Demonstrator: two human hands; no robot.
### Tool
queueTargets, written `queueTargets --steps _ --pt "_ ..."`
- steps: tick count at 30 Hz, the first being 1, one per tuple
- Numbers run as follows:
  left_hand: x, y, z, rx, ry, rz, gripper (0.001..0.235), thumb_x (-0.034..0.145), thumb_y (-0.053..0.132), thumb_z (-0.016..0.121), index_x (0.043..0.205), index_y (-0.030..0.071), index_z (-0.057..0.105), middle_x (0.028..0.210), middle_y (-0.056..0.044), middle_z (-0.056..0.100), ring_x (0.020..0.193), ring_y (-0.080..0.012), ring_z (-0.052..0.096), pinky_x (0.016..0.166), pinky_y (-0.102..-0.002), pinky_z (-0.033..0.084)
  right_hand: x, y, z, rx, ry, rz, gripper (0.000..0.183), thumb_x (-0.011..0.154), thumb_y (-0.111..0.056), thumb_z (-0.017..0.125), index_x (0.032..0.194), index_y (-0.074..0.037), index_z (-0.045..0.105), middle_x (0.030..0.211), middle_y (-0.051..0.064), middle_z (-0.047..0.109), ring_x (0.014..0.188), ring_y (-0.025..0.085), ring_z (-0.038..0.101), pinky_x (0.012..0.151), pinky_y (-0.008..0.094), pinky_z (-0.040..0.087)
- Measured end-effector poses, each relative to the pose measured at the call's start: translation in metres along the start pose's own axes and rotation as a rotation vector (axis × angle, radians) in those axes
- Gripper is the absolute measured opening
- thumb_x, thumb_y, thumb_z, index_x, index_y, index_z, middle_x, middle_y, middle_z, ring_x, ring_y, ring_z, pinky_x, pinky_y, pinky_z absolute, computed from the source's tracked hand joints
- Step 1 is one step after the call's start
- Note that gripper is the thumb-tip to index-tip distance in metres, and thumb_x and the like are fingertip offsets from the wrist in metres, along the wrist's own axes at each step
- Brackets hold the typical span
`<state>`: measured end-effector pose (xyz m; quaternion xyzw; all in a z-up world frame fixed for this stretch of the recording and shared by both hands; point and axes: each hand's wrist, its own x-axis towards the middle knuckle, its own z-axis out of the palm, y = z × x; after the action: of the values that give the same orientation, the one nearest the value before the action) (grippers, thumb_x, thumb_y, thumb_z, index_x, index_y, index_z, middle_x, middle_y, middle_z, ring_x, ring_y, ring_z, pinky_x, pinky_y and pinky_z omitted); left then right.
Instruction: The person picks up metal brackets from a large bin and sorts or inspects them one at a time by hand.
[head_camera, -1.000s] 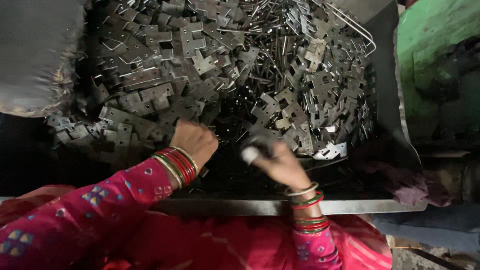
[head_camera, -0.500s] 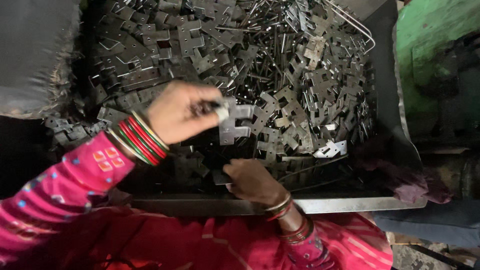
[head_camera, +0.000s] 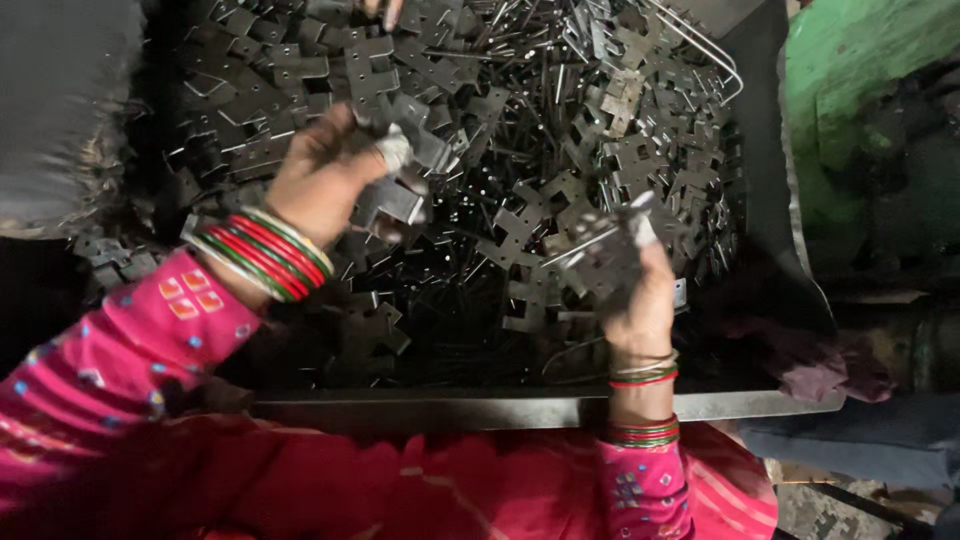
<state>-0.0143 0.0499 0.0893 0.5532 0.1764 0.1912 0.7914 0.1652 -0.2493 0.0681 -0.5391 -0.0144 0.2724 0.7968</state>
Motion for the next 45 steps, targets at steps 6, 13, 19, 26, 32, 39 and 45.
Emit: queueTargets --steps 6,13,19,26,32,39,45 --pt "-0.034 -0.027 0.046 0.339 -0.163 0.084 0.043 0.093 0.022 0.071 0.13 0.003 0.06 0.107 -0.013 0.075 0.088 -0.0224 0.075 0.077 -0.035 0.063 -0.006 0.055 0.015 -0.036 -0.364 0.331 0.049 0.09 -0.036 0.06 0.133 -0.012 0.06 0.125 0.013 0.07 0.116 0.028 0.069 0.09 0.057 0.058" --pt "-0.058 -0.05 0.065 1.105 -0.134 0.22 0.051 0.088 0.015 0.066 0.134 -0.002 0.052 0.087 -0.023 0.071 0.082 -0.0427 0.07 0.076 -0.05 0.056 -0.042 0.086 0.041 -0.506 -0.385 -0.034 0.059 0.106 -0.039 0.059 0.151 0.0 0.055 0.148 0.006 0.062 0.133 0.018 0.058 0.109 0.033 0.044" --pt "-0.017 -0.001 0.01 0.918 0.103 0.209 0.044 0.081 0.009 0.063 0.126 0.004 0.064 0.087 -0.022 0.072 0.076 -0.0384 0.073 0.077 -0.049 0.058 0.005 0.065 0.035 -1.734 -0.423 -0.376 0.045 0.098 -0.039 0.07 0.133 -0.011 0.063 0.096 0.013 0.077 0.076 0.029 0.074 0.067 0.042 0.057" --pt "-0.015 0.025 -0.013 1.24 0.156 0.583 0.041 0.089 0.009 0.065 0.127 -0.007 0.061 0.088 -0.026 0.07 0.083 -0.0435 0.069 0.078 -0.051 0.056 0.02 0.09 0.017 -1.804 -0.4 -0.645 0.063 0.085 -0.03 0.079 0.135 -0.005 0.051 0.094 0.016 0.073 0.075 0.038 0.071 0.061 0.048 0.056" --pt "-0.025 0.025 -0.002 1.459 0.087 0.644 0.035 0.088 0.011 0.064 0.122 0.001 0.066 0.09 -0.017 0.074 0.073 -0.0365 0.071 0.066 -0.048 0.056 0.02 0.091 0.019 -1.798 -0.393 -0.671 0.06 0.081 -0.029 0.08 0.131 -0.009 0.054 0.091 0.015 0.074 0.076 0.038 0.072 0.062 0.049 0.056" --pt "-0.013 0.052 -0.05 1.943 0.313 0.606 0.039 0.083 0.014 0.072 0.121 0.009 0.066 0.067 -0.009 0.066 0.062 -0.0288 0.068 0.054 -0.043 0.054 0.002 0.076 0.03 -1.804 -0.36 -0.659 0.06 0.079 -0.033 0.082 0.127 -0.006 0.058 0.07 0.019 0.071 0.063 0.04 0.069 0.056 0.051 0.055" --pt "0.016 0.046 -0.203 2.33 0.814 0.424 0.014 0.075 0.03 0.076 0.072 0.017 0.072 0.07 -0.006 0.068 0.063 -0.0259 0.069 0.051 -0.039 0.053 -0.002 0.056 0.025 -1.554 0.091 -0.877 0.026 0.093 -0.024 0.078 0.112 -0.008 0.07 0.069 0.016 0.069 0.059 0.034 0.068 0.055 0.044 0.054"
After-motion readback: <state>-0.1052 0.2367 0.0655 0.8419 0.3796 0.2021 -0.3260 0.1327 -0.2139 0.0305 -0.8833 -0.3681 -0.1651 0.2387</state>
